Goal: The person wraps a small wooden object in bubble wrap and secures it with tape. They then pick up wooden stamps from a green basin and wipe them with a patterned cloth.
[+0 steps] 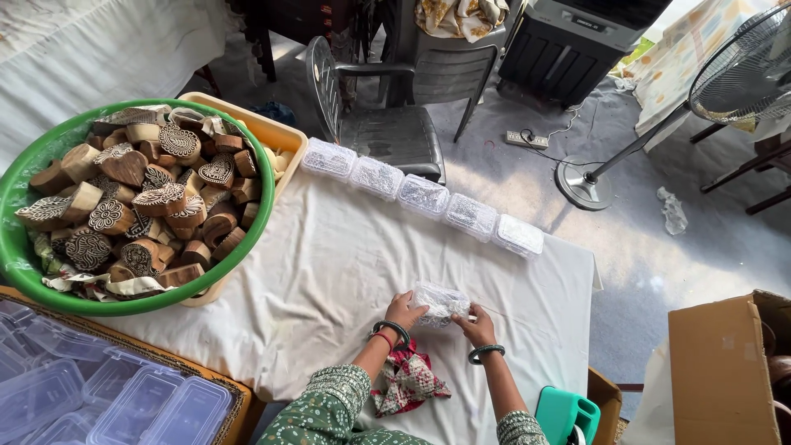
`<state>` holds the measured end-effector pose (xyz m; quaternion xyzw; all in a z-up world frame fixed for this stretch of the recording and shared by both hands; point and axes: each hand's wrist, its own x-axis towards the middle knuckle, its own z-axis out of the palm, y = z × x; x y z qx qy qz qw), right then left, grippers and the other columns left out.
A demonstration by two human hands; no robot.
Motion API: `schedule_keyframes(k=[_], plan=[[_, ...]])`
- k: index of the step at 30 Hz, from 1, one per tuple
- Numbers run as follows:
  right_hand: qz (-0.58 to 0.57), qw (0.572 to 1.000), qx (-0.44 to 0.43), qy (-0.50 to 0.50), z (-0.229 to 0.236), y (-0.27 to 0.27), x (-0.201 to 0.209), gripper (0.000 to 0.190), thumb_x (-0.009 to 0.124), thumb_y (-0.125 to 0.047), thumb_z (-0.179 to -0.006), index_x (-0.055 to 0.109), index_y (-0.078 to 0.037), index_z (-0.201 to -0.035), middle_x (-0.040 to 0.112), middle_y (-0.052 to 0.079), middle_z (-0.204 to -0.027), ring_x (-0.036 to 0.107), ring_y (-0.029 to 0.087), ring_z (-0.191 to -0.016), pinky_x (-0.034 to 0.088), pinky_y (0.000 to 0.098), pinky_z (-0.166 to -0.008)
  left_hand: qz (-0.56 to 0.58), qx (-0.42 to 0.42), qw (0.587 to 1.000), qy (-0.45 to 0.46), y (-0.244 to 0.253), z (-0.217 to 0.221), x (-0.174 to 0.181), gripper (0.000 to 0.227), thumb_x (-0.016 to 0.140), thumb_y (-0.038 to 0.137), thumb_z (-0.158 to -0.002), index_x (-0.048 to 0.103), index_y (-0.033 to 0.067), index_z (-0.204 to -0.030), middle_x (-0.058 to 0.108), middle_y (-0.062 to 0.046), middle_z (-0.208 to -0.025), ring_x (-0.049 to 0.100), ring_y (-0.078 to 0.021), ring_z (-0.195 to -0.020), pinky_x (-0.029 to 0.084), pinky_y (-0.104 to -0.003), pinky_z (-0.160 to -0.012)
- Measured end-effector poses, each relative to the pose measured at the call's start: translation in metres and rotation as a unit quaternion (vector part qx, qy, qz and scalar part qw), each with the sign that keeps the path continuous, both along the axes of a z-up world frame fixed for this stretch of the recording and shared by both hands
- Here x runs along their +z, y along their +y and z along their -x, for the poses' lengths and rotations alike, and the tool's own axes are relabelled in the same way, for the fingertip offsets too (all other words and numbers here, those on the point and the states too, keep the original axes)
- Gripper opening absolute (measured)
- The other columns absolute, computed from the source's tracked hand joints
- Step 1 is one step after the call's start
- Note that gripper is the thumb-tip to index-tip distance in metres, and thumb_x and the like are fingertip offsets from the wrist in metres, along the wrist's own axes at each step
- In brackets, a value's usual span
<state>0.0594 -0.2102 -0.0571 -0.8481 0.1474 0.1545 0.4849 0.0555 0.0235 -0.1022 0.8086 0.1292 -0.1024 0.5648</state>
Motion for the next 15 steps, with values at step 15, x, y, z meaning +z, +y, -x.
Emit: schedule_keyframes(k=[15], plan=[[0.025, 0.999, 0.021, -0.027, 0.030, 0.011, 0.026, 0.073, 0.096, -0.035, -0.063, 0.065, 0.000, -0.119, 0.071, 0.010, -0.105, 0.070, 0.019, -0.087, 0.058, 0.0334, -0.077, -0.111, -0.022, 0.993, 0.042, 0.000, 0.012, 0.037, 0.077, 0.092, 0.031, -0.063, 0.059, 0.0084, -0.129, 0.058, -0.012, -0.125, 0.062, -0.0262, -0.113, 0.053, -0.035, -0.100]])
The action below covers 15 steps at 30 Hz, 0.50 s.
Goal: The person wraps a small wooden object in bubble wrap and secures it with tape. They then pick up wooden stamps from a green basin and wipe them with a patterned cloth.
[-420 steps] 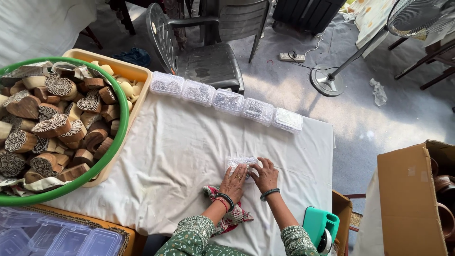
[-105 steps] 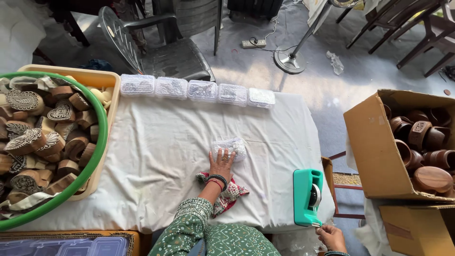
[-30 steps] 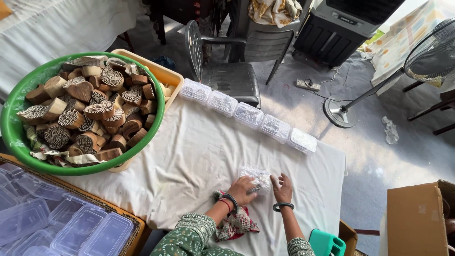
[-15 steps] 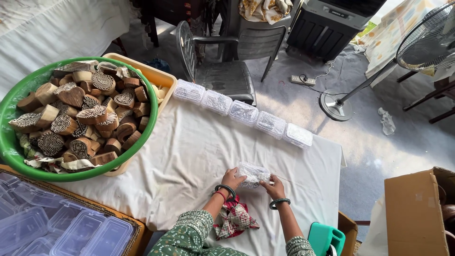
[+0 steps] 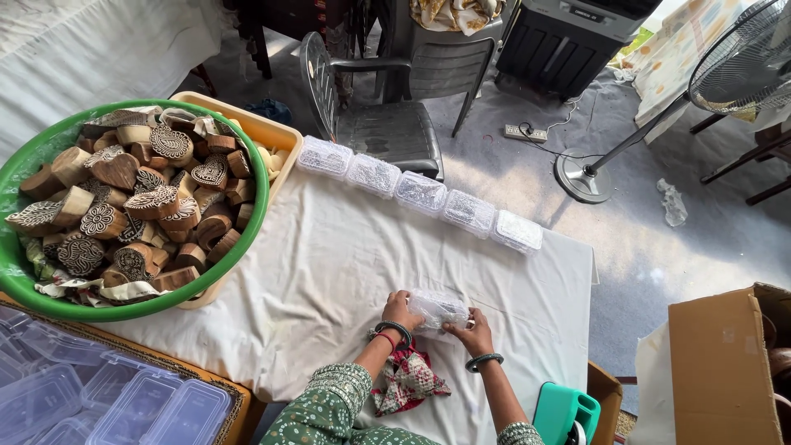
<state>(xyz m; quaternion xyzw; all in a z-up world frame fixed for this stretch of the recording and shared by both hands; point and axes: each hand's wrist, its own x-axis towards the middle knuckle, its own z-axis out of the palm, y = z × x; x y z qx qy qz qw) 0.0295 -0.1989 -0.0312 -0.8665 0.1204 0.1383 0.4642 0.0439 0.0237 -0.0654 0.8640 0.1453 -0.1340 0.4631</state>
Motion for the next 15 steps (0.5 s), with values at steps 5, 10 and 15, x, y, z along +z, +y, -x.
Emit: schedule_keyframes(k=[5, 10, 15], plan=[[0.087, 0.985, -0.037, -0.142, 0.005, 0.011, 0.034, 0.088, 0.100, -0.026, -0.057, 0.054, -0.004, -0.128, 0.059, 0.014, -0.115, 0.064, 0.024, -0.101, 0.057, 0.0374, -0.084, 0.163, 0.037, 0.985, -0.052, -0.006, -0.020, -0.008, 0.062, 0.090, 0.026, -0.067, 0.060, 0.0076, -0.118, 0.058, -0.008, -0.114, 0.061, -0.0183, -0.100, 0.056, -0.031, -0.091], [0.090, 0.973, -0.045, -0.206, 0.013, 0.011, 0.041, 0.066, 0.082, -0.001, -0.068, 0.058, -0.015, -0.127, 0.052, 0.010, -0.124, 0.063, 0.025, -0.110, 0.059, 0.0331, -0.085, 0.413, 0.117, 0.902, -0.040, -0.014, -0.028, -0.052, 0.038, 0.087, 0.027, -0.085, 0.071, -0.0022, -0.104, 0.060, 0.001, -0.080, 0.051, -0.0116, -0.072, 0.043, -0.026, -0.066], [0.052, 0.961, 0.033, -0.269, 0.043, -0.009, 0.004, 0.048, 0.066, 0.011, -0.072, 0.068, -0.008, -0.116, 0.054, 0.006, -0.141, 0.064, 0.023, -0.122, 0.061, 0.0322, -0.094, 0.303, 0.096, 0.946, -0.072, -0.011, -0.002, -0.076, 0.038, 0.088, 0.024, -0.078, 0.074, -0.0022, -0.102, 0.071, -0.001, -0.087, 0.066, -0.0113, -0.080, 0.056, -0.026, -0.076]])
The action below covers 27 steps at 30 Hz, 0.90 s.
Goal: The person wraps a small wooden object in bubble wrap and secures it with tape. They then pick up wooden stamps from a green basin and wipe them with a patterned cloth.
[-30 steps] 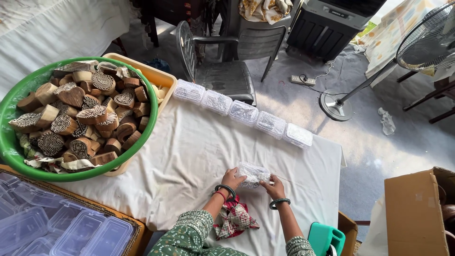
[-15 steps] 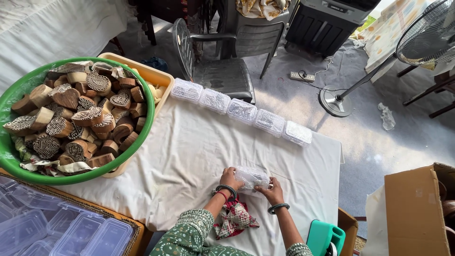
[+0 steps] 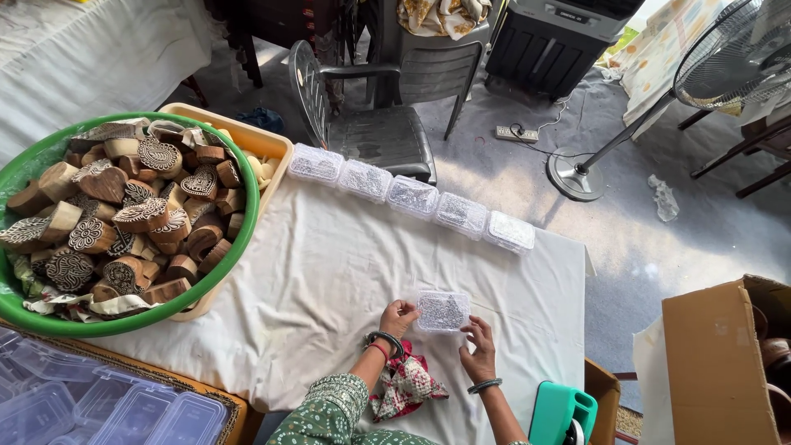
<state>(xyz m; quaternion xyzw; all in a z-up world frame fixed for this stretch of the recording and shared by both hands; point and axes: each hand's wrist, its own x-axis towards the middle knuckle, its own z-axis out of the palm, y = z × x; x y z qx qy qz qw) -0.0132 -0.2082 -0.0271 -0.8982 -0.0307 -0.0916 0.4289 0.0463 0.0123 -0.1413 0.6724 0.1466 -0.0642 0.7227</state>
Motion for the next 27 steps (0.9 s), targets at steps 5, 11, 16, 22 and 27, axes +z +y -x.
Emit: schedule_keyframes(k=[5, 11, 16, 22, 27], plan=[[-0.127, 0.984, -0.077, 0.100, -0.014, -0.003, 0.000, 0.039, 0.077, -0.017, -0.081, 0.068, -0.007, -0.118, 0.061, 0.006, -0.132, 0.067, 0.017, -0.113, 0.063, 0.0341, -0.083, -0.032, 0.005, 0.999, 0.044, -0.006, 0.005, -0.004, 0.058, 0.091, 0.022, -0.073, 0.064, 0.0010, -0.121, 0.072, -0.004, -0.105, 0.070, -0.0129, -0.094, 0.059, -0.029, -0.085], [-0.091, 0.946, -0.161, 0.265, -0.050, -0.019, -0.063, 0.050, 0.076, -0.042, -0.087, 0.075, -0.004, -0.119, 0.079, 0.011, -0.100, 0.074, 0.023, -0.091, 0.058, 0.0357, -0.081, -0.177, -0.083, 0.980, 0.047, -0.008, -0.008, -0.010, 0.068, 0.088, 0.026, -0.072, 0.062, 0.0021, -0.131, 0.071, -0.011, -0.114, 0.073, -0.0210, -0.099, 0.058, -0.031, -0.092], [-0.023, 0.959, -0.136, 0.246, -0.064, -0.032, -0.087, 0.054, 0.083, -0.042, -0.081, 0.075, 0.000, -0.113, 0.078, 0.009, -0.091, 0.073, 0.017, -0.080, 0.057, 0.0335, -0.078, -0.300, -0.139, 0.942, 0.058, -0.011, -0.029, -0.011, 0.064, 0.091, 0.024, -0.070, 0.065, 0.0063, -0.126, 0.063, -0.016, -0.115, 0.065, -0.0311, -0.106, 0.054, -0.036, -0.097], [-0.317, 0.868, -0.095, 0.372, -0.022, -0.011, -0.025, 0.053, 0.081, -0.035, -0.082, 0.068, -0.005, -0.123, 0.073, 0.003, -0.107, 0.065, 0.011, -0.096, 0.054, 0.0347, -0.081, 0.083, -0.063, 0.991, 0.085, 0.004, -0.015, 0.034, 0.076, 0.088, 0.016, -0.073, 0.045, 0.0079, -0.135, 0.067, -0.015, -0.116, 0.070, -0.0264, -0.104, 0.059, -0.042, -0.089], [-0.480, 0.793, -0.099, 0.361, 0.003, 0.000, 0.010, 0.055, 0.081, -0.034, -0.083, 0.060, -0.006, -0.125, 0.068, 0.007, -0.113, 0.064, 0.017, -0.098, 0.061, 0.0386, -0.085, 0.297, -0.069, 0.942, 0.141, 0.011, 0.009, 0.078, 0.066, 0.084, 0.013, -0.081, 0.048, 0.0013, -0.136, 0.069, -0.016, -0.119, 0.073, -0.0269, -0.103, 0.064, -0.044, -0.087]])
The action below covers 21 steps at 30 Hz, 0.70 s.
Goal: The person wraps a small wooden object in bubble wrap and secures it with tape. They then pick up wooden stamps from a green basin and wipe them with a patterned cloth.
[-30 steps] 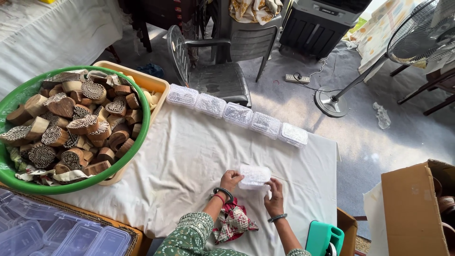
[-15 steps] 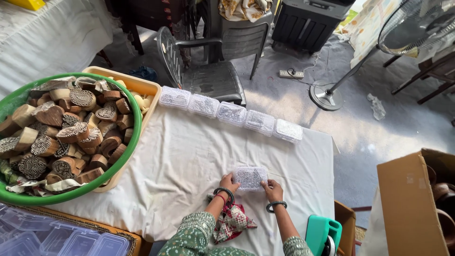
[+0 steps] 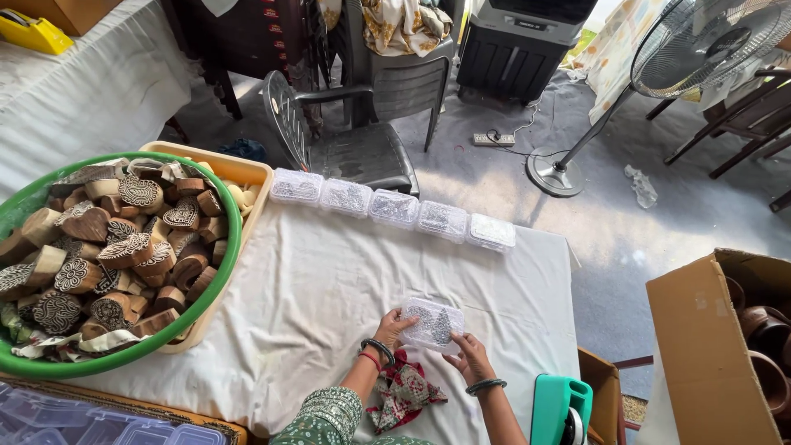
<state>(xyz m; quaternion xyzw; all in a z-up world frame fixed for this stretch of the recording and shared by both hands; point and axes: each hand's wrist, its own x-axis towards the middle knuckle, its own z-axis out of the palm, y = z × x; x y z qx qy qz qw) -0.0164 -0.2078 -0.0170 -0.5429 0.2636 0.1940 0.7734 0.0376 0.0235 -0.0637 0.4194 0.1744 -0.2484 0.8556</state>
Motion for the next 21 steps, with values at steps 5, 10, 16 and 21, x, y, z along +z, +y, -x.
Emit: schedule_keyframes(k=[5, 10, 16, 21], plan=[[-0.042, 0.999, -0.002, -0.008, 0.011, 0.000, 0.023, 0.053, 0.078, -0.040, -0.078, 0.064, -0.013, -0.121, 0.072, 0.003, -0.109, 0.070, 0.015, -0.095, 0.059, 0.0332, -0.080, 0.093, -0.043, 0.994, -0.027, -0.008, 0.018, 0.042, 0.064, 0.084, 0.013, -0.084, 0.052, -0.0027, -0.136, 0.070, -0.015, -0.121, 0.072, -0.0261, -0.107, 0.066, -0.040, -0.088], [0.005, 0.999, -0.026, -0.019, 0.012, -0.011, -0.001, 0.045, 0.081, -0.039, -0.082, 0.072, -0.008, -0.113, 0.075, 0.004, -0.098, 0.069, 0.016, -0.087, 0.055, 0.0328, -0.071, 0.042, -0.096, 0.994, -0.017, -0.011, 0.026, 0.080, 0.060, 0.081, 0.012, -0.079, 0.051, 0.0074, -0.131, 0.070, -0.010, -0.120, 0.073, -0.0239, -0.108, 0.067, -0.041, -0.087], [-0.013, 0.997, -0.057, -0.055, 0.018, -0.007, 0.011, 0.046, 0.082, -0.034, -0.079, 0.072, -0.004, -0.113, 0.077, 0.006, -0.098, 0.073, 0.018, -0.085, 0.059, 0.0371, -0.077, 0.059, -0.093, 0.993, -0.045, -0.013, 0.028, 0.063, 0.055, 0.082, 0.014, -0.083, 0.057, -0.0011, -0.130, 0.073, -0.015, -0.116, 0.074, -0.0251, -0.104, 0.066, -0.040, -0.087], [-0.005, 0.995, -0.084, -0.053, 0.025, -0.003, 0.009, 0.049, 0.081, -0.036, -0.083, 0.071, -0.003, -0.117, 0.077, 0.008, -0.106, 0.072, 0.019, -0.094, 0.059, 0.0357, -0.084, 0.059, -0.082, 0.994, -0.045, -0.017, 0.031, 0.068, 0.055, 0.082, 0.015, -0.083, 0.057, -0.0003, -0.130, 0.073, -0.014, -0.116, 0.074, -0.0240, -0.105, 0.066, -0.040, -0.089]])
